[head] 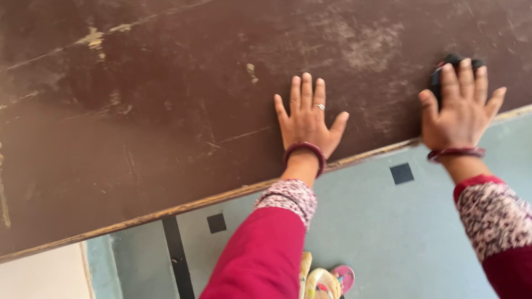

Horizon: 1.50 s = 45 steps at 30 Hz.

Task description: The person sands the surface of a brown wooden table using a sanding block held in the right hand. They move the block back and forth across the tabletop, focusing on areas with peeling finish and worn edges.

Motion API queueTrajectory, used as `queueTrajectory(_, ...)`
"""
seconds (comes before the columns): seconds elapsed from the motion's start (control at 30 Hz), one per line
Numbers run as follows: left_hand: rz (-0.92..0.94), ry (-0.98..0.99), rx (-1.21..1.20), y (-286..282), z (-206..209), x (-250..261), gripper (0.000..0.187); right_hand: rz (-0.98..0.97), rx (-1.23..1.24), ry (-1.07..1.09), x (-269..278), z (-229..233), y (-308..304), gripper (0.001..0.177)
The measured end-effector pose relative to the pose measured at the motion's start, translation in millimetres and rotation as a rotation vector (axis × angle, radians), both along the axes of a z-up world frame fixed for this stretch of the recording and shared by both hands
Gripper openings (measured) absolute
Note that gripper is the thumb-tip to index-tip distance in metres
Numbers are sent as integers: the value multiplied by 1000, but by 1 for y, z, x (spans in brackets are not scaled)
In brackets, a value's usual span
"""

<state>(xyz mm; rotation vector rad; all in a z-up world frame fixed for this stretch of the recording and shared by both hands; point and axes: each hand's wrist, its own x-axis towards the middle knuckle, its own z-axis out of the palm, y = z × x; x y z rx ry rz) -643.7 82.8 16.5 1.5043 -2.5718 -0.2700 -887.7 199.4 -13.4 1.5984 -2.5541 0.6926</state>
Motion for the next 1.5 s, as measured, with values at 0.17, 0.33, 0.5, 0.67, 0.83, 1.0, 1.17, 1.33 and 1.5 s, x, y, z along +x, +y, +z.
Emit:
queueTrajectory(0.17, 0, -5, -4, 0, -9, -2, 83, 70, -39, 17, -41, -3, 26, 59)
queueTrajectory(0.33, 31, -50, -58, 8, -11, -19, 86, 96, -29, 75, -45, -7, 29, 61)
queueTrajectory(0.5, -70, 10, 112, 52, 6, -115, 74, 188, -72, 97, -48, -4, 31, 66)
queueTrajectory(0.67, -109, 56, -88, 67, -12, -181, 76, 351, -33, 180, -86, -5, 43, 67)
queueTrajectory(0.83, -144, 38, -27, 66, -18, -175, 78, 350, -24, 157, -132, -1, 54, 71)
queueTrajectory(1.0, -159, 25, -14, 69, -11, -179, 79, 186, 2, 11, -178, 2, 53, 79)
queueTrajectory(1.17, -161, 0, -16, 66, -5, -173, 80, -40, 99, -16, -197, -2, 44, 89)
queueTrajectory(1.33, -197, -215, 192, 55, 4, -207, 97, -76, 130, 8, -201, -4, 30, 90)
queueTrajectory(1.5, -278, -95, 61, 43, 0, -318, 93, -127, 147, 15, -229, -6, 21, 83)
